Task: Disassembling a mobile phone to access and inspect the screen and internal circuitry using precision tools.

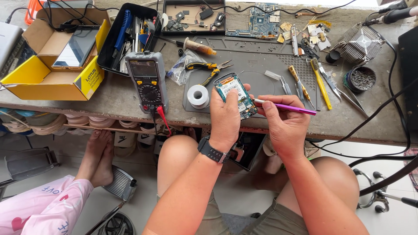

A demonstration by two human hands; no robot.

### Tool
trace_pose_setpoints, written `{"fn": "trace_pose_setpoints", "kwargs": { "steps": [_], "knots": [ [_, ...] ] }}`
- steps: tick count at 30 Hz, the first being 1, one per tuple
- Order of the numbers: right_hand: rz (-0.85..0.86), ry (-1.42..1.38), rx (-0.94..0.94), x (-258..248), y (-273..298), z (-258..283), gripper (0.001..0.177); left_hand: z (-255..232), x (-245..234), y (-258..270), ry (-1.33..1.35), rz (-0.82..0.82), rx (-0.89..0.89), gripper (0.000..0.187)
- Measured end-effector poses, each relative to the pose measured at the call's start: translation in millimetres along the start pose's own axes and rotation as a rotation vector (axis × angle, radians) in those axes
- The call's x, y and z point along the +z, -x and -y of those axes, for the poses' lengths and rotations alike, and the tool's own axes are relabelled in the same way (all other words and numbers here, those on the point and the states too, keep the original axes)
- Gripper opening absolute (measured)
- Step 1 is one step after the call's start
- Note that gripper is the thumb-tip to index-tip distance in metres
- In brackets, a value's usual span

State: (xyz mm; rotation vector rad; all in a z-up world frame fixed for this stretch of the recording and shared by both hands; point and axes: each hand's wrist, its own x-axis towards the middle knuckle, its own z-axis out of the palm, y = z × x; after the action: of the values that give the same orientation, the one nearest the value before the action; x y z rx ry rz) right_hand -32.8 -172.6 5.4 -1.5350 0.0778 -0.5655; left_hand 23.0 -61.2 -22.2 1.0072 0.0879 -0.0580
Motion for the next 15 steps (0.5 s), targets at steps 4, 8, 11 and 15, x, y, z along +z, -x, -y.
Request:
{"fn": "trace_pose_setpoints", "kwargs": {
  "steps": [4,8,11,15],
  "knots": [
    [0.002,0.000,0.003,-0.8,0.4,1.1,0.012,1.1,-0.8,-1.1,-0.002,-0.002,0.002,0.037],
    [0.010,0.002,0.008,-2.3,-0.2,1.9,0.012,1.6,-1.0,-1.7,-0.008,0.003,-0.008,0.037],
    [0.014,0.003,0.007,-2.4,0.1,2.3,0.011,1.7,-1.4,-1.7,-0.008,0.007,-0.013,0.037],
    [0.021,0.004,0.003,-3.0,-0.9,1.6,0.011,3.8,-2.5,-2.5,-0.023,0.011,-0.006,0.037]
  ]
}}
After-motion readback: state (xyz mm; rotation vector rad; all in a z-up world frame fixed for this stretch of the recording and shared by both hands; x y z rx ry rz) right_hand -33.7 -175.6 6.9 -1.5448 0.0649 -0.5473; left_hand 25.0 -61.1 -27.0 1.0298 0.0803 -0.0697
